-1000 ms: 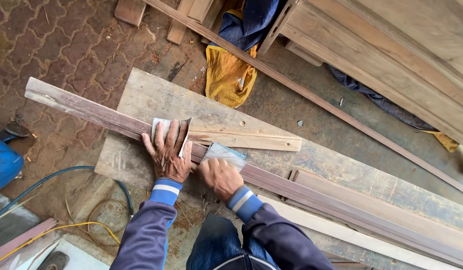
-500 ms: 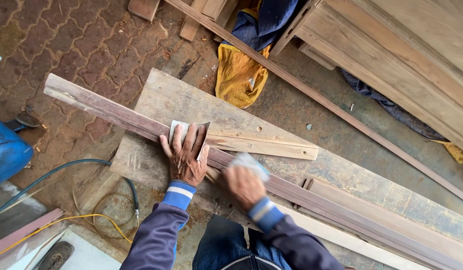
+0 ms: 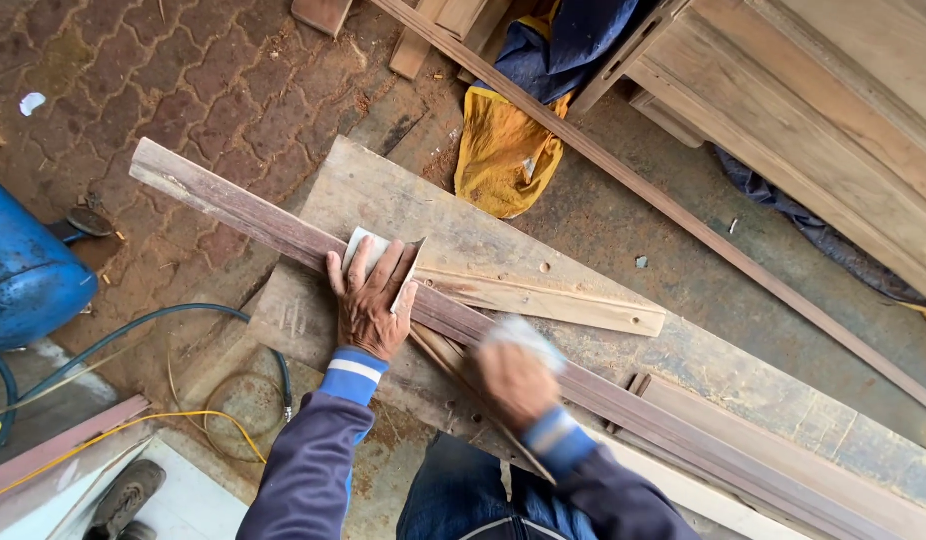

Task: Sand the wooden strips using sandpaper.

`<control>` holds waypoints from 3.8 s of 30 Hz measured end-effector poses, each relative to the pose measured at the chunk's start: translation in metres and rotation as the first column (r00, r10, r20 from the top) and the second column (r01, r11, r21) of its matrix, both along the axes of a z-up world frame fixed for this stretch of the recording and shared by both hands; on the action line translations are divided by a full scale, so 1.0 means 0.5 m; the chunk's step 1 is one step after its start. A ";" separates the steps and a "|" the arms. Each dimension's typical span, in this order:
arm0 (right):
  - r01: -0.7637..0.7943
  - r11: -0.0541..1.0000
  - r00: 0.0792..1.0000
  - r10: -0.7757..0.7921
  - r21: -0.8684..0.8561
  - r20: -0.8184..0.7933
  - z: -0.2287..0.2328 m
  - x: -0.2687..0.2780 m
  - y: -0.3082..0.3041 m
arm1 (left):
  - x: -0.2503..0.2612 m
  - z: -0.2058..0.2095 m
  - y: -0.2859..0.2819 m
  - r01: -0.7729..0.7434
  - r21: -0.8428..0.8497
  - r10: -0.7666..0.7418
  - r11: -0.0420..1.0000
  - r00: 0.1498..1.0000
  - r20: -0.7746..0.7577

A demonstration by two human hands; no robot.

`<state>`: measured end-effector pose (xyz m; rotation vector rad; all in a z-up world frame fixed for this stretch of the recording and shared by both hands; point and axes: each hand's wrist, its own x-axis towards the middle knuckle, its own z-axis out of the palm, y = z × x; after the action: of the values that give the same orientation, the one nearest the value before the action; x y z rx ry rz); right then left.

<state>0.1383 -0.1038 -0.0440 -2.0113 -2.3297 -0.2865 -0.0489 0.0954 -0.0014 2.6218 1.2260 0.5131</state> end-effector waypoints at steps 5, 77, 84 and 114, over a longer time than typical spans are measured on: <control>-0.103 0.936 0.983 0.044 -0.338 -0.177 0.065 -0.081 0.159 | 0.003 0.018 0.008 -0.018 -0.150 0.041 0.989 0.987 0.153; 0.446 0.882 0.826 -0.471 -0.152 -0.310 0.028 0.303 -0.468 | 0.034 0.002 -0.019 0.003 -0.040 0.002 0.999 0.993 0.116; 0.130 0.960 0.971 -0.174 -0.249 -0.162 0.175 0.067 0.066 | 0.036 0.007 -0.020 0.007 -0.053 -0.001 0.999 0.993 0.117; 0.517 0.855 0.786 -0.494 -0.045 -0.372 0.106 0.300 -0.451 | 0.034 -0.008 -0.024 0.014 0.003 -0.014 1.000 0.978 0.208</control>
<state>0.2883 -0.3294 0.0092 -2.3784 -1.5138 0.0173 -0.0319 0.0833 -0.0054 2.4995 1.1406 0.7639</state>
